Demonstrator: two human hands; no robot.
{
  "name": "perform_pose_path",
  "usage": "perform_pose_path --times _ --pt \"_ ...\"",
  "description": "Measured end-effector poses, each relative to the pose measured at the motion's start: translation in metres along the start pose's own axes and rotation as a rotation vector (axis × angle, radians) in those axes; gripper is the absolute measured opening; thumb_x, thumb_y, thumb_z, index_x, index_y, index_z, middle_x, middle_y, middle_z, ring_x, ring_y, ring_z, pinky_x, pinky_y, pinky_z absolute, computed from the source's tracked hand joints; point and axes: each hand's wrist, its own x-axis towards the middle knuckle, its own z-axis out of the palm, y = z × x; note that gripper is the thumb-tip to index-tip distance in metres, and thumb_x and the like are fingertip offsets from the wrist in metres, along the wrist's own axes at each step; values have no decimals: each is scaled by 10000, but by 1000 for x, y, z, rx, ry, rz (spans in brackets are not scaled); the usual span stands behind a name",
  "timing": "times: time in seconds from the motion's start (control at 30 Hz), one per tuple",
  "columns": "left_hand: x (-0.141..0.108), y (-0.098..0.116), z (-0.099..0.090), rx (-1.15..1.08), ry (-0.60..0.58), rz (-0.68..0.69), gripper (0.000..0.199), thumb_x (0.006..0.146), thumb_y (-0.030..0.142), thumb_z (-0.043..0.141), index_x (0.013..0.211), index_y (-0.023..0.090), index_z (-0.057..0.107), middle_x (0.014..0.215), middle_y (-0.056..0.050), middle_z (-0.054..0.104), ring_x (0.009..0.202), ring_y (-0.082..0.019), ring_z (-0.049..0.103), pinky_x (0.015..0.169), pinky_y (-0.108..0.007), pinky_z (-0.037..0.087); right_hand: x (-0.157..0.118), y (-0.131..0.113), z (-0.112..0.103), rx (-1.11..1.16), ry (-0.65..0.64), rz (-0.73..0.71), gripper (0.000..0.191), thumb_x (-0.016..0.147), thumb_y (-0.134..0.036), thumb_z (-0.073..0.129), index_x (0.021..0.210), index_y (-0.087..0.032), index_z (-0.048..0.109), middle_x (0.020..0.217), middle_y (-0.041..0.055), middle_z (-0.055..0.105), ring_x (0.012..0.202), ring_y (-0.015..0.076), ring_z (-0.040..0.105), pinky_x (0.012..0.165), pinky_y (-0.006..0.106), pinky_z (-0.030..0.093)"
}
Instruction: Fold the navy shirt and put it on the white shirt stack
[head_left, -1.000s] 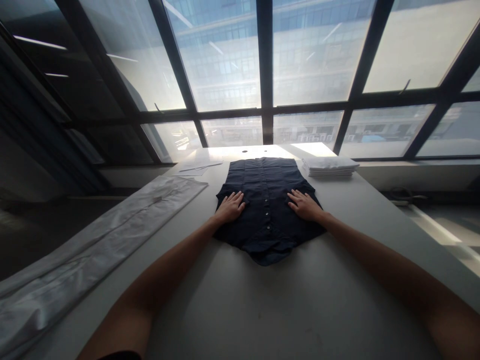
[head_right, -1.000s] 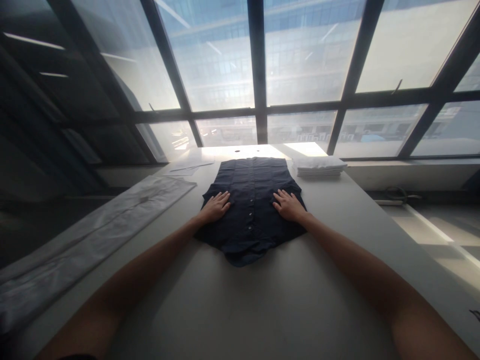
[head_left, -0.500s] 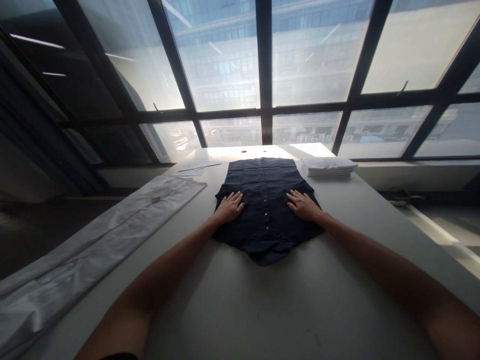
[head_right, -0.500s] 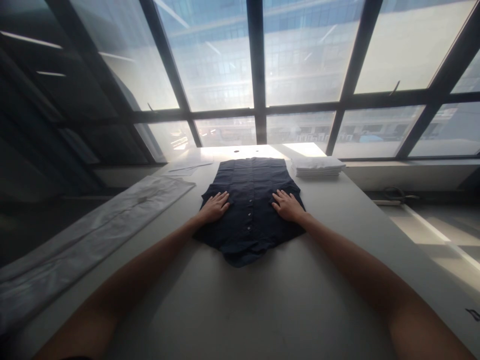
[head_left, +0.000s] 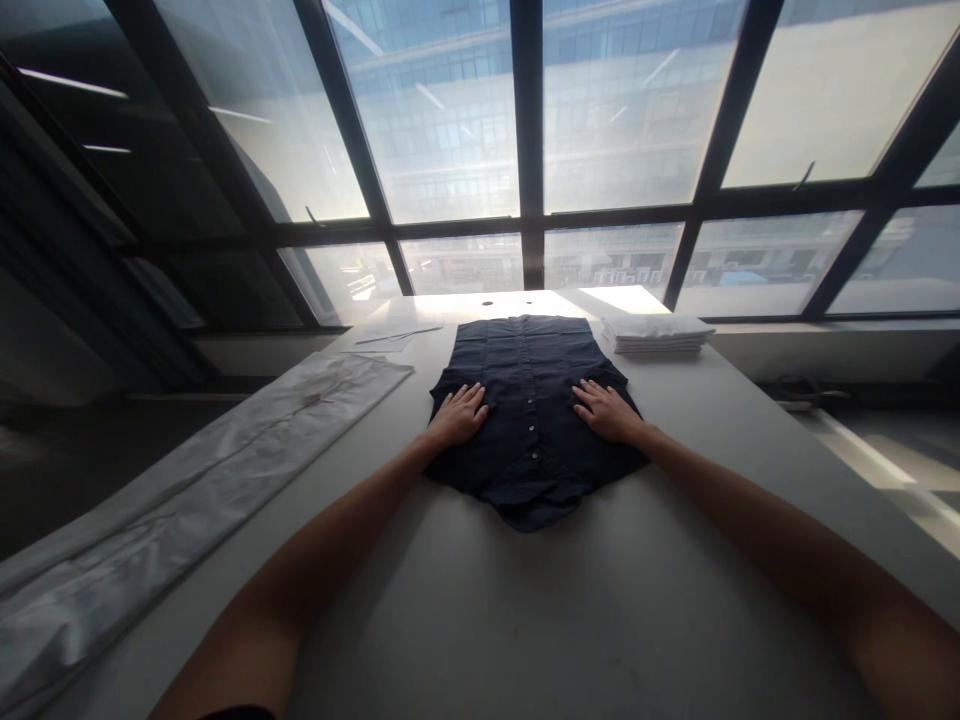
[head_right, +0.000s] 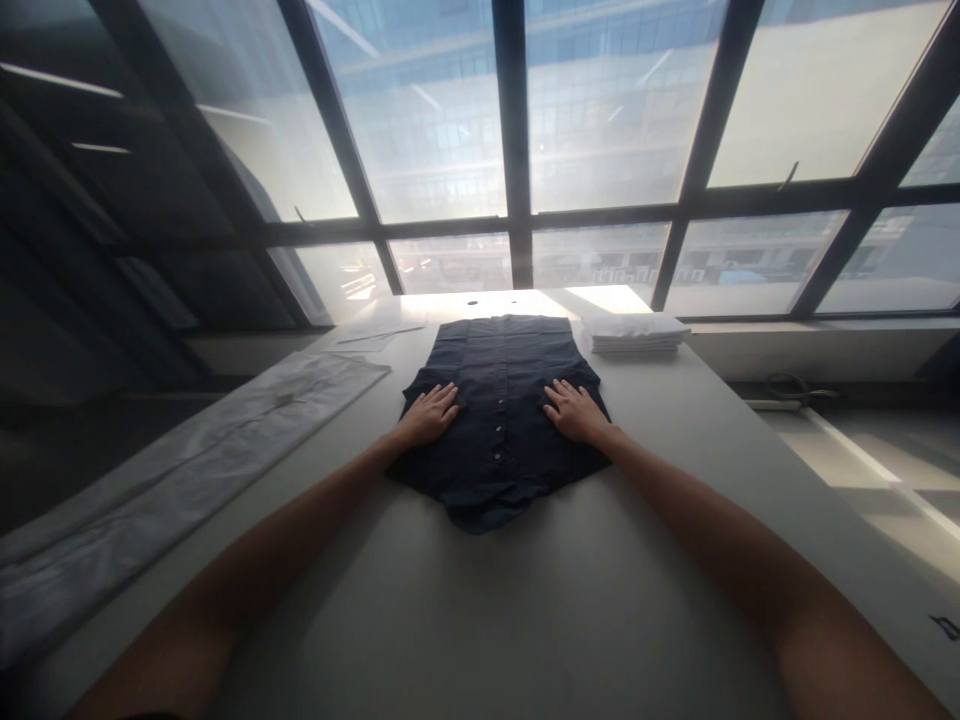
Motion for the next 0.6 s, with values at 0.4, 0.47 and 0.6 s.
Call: perform_pose_path --times 0.4,0.47,0.6 --pt "0 0 0 -10 1 -2 636 1042 464 266 1604 171 305 1682 -73 220 1552 -315 179 1233 -550 185 -1 0 -1 10 -6 3 597 1047 -441 338 1572 -160 384 1663 145 255 1542 302 211 1219 538 210" --pt "0 1 0 -9 3 -1 639 1041 466 267 1604 165 307 1682 -76 222 1551 -317 181 1233 -549 187 0 0 -1 12 -10 4 596 1047 -445 338 1574 -169 381 1664 142 254 1544 301 206 1220 537 206" --pt "0 0 0 -11 9 2 631 1042 468 266 1603 183 313 1681 -77 223 1550 -320 186 1229 -556 188 1 2 1 18 -13 6 599 1052 -463 330 1578 -180 375 1666 140 254 1545 298 203 1221 533 202"
